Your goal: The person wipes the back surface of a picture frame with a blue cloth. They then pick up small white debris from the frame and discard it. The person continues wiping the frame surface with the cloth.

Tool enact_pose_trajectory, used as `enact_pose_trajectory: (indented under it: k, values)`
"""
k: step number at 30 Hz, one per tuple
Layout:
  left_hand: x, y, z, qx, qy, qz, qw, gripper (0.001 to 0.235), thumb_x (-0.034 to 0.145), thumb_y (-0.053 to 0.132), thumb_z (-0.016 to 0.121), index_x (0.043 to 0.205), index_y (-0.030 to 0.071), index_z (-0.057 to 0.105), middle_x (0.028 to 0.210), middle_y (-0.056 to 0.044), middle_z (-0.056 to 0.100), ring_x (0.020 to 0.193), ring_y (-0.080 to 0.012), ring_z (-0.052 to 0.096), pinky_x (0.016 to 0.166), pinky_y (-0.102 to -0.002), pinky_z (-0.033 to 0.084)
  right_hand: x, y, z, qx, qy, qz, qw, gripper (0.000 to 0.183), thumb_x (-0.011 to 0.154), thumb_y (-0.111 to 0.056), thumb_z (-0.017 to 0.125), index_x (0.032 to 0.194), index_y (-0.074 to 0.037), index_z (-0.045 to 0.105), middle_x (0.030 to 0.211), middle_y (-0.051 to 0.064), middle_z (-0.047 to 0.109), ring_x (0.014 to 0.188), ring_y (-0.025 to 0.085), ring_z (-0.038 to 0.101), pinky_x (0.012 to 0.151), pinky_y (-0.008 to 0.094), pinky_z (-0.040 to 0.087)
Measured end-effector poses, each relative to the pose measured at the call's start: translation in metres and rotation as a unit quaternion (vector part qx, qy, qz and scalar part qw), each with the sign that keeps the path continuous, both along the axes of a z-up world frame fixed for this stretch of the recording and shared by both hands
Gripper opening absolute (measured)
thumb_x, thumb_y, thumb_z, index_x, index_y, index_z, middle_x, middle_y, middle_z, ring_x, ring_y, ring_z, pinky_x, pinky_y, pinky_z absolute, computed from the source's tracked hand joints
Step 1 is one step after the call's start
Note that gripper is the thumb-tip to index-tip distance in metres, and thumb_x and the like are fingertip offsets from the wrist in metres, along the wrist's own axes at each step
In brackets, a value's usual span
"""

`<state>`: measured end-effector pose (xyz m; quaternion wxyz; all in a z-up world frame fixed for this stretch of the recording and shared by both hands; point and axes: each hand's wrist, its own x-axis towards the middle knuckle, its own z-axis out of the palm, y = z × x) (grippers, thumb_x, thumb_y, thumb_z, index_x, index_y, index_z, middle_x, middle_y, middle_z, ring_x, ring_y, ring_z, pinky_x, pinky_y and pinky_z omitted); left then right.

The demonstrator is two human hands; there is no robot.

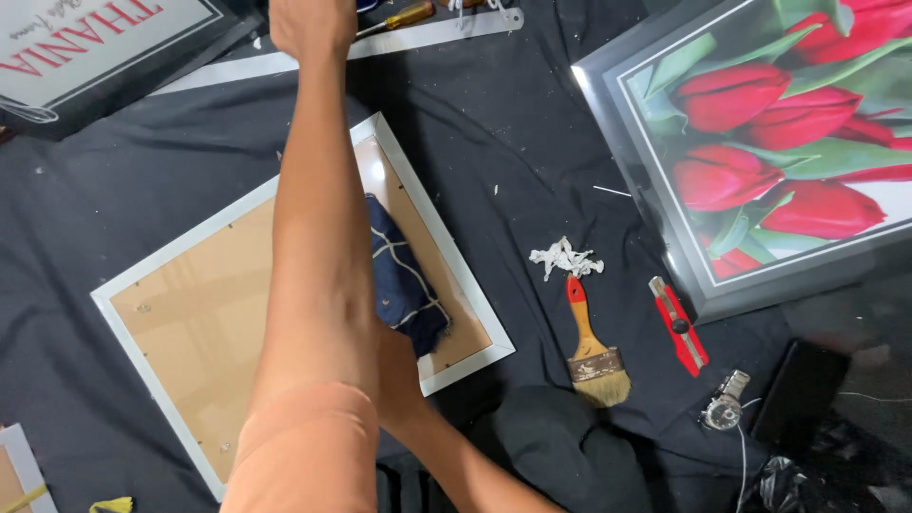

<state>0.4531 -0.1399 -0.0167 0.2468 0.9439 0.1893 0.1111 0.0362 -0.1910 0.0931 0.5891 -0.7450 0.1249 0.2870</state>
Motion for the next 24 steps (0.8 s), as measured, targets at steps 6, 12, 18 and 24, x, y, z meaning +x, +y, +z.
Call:
enact_pose_trajectory:
  k: [6,12,18,24]
  values:
    - [-0.054,0.013,-0.029,-0.097,0.108,0.063,0.987,0.019,0.082,0.031,0.056,0.082,0.016,0.068,0.089,-0.006,0.072,0.087,-0.0344,0.067,0.077,-0.046,0.055,0.003,-0.007,0.003,-0.012,-0.027,-0.068,0.997,0.017,0.086,-0.029,0.053,0.096,-0.018,0.061,0.079,0.007,0.071,0.077,0.04,0.066,0.065,0.046,0.046]
    - [-0.151,0.017,0.072,-0.291,-0.053,-0.229,0.928,0.007,0.086,0.011,0.068,0.086,0.017,0.071,0.079,0.008,0.063,0.072,-0.0042,0.05,0.069,-0.023,0.043,0.001,0.003,-0.018,-0.011,-0.098,-0.174,0.98,0.015,0.089,-0.025,0.061,0.099,-0.017,0.07,0.069,0.003,0.07,0.064,0.024,0.067,0.063,0.04,0.05]
    - [-0.3,0.035,0.143,-0.514,0.022,-0.197,0.835,0.02,0.092,0.016,0.07,0.108,0.004,0.068,0.107,-0.008,0.068,0.097,-0.0143,0.064,0.083,-0.029,0.059,0.021,-0.018,-0.02,0.027,-0.115,-0.258,0.959,0.018,0.091,-0.025,0.064,0.107,-0.021,0.073,0.077,0.003,0.076,0.073,0.022,0.073,0.063,0.035,0.057]
    - [-0.413,0.036,0.147,-0.771,-0.001,-0.069,0.633,0.051,0.097,0.052,0.055,0.127,0.012,0.067,0.131,-0.003,0.07,0.118,-0.0158,0.064,0.093,-0.031,0.052,0.011,-0.016,-0.002,0.252,-0.179,-0.234,0.922,0.034,0.088,-0.008,0.065,0.121,0.0,0.067,0.092,0.011,0.072,0.07,0.012,0.069,0.059,0.023,0.056]
